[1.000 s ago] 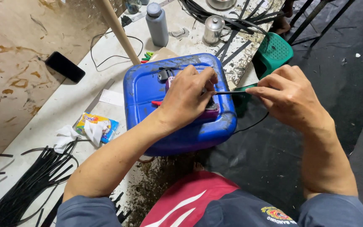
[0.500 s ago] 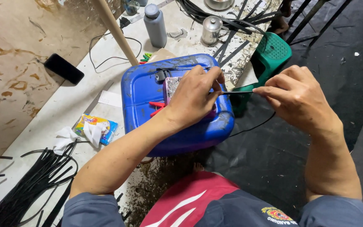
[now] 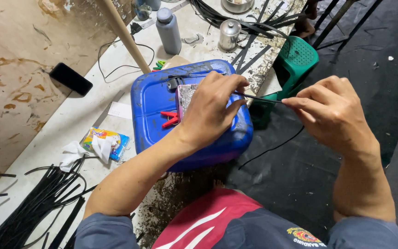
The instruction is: The person picks up individual black leather strips, aligns them in a manual punching machine to create holes, and then hangs the finished strips on a vertical wire rack.
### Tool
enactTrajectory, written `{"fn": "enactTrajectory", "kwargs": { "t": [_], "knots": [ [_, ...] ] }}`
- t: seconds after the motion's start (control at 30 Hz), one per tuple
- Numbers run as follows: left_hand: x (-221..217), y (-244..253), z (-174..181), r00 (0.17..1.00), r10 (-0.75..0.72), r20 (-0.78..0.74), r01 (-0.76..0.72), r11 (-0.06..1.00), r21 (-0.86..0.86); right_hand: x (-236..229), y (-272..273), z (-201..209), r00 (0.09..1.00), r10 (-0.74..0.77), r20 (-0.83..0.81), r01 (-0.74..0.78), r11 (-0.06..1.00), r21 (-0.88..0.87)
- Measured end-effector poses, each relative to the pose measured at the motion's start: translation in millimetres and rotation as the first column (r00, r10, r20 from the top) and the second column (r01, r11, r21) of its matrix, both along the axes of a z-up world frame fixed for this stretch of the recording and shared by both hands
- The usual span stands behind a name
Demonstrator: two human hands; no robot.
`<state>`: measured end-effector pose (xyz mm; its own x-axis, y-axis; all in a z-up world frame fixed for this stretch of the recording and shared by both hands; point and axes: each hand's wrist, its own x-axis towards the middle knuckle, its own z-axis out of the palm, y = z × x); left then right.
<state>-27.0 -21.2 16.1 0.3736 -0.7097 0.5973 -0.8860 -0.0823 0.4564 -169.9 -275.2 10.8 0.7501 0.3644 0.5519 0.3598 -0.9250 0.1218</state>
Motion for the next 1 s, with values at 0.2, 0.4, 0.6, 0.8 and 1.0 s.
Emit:
{"fn": "enactTrajectory", "kwargs": {
  "t": [0.2,0.4,0.6,0.8,1.0],
  "knots": [
    [-47.6,27.4,16.6,0.974,0.225,-0.015,-0.223,0.948,-0.226,-14.2,16.4,-3.5,0.992,-0.013,0.127,0.006,0.998,0.055],
    [-76.7,21.0,3.4,0.839,0.253,-0.483,-0.368,0.916,-0.160,-24.2,49.5,-3.7,0.981,-0.050,0.190,0.038,0.997,0.064],
    [-80.5,26.2,-4.3,0.675,0.185,-0.714,-0.461,0.861,-0.213,-27.1,76.2,-14.3,0.942,-0.031,0.335,0.015,0.999,0.049],
    [-89.2,36.0,-5.9,0.642,0.184,-0.745,-0.487,0.847,-0.211,-31.2,88.8,-25.1,0.933,0.008,0.361,-0.014,1.000,0.014],
    [-97.7,30.7,-6.5,0.617,0.160,-0.770,-0.499,0.837,-0.226,-37.7,86.1,-16.9,0.930,0.108,0.352,-0.138,0.989,0.059]
  ]
}}
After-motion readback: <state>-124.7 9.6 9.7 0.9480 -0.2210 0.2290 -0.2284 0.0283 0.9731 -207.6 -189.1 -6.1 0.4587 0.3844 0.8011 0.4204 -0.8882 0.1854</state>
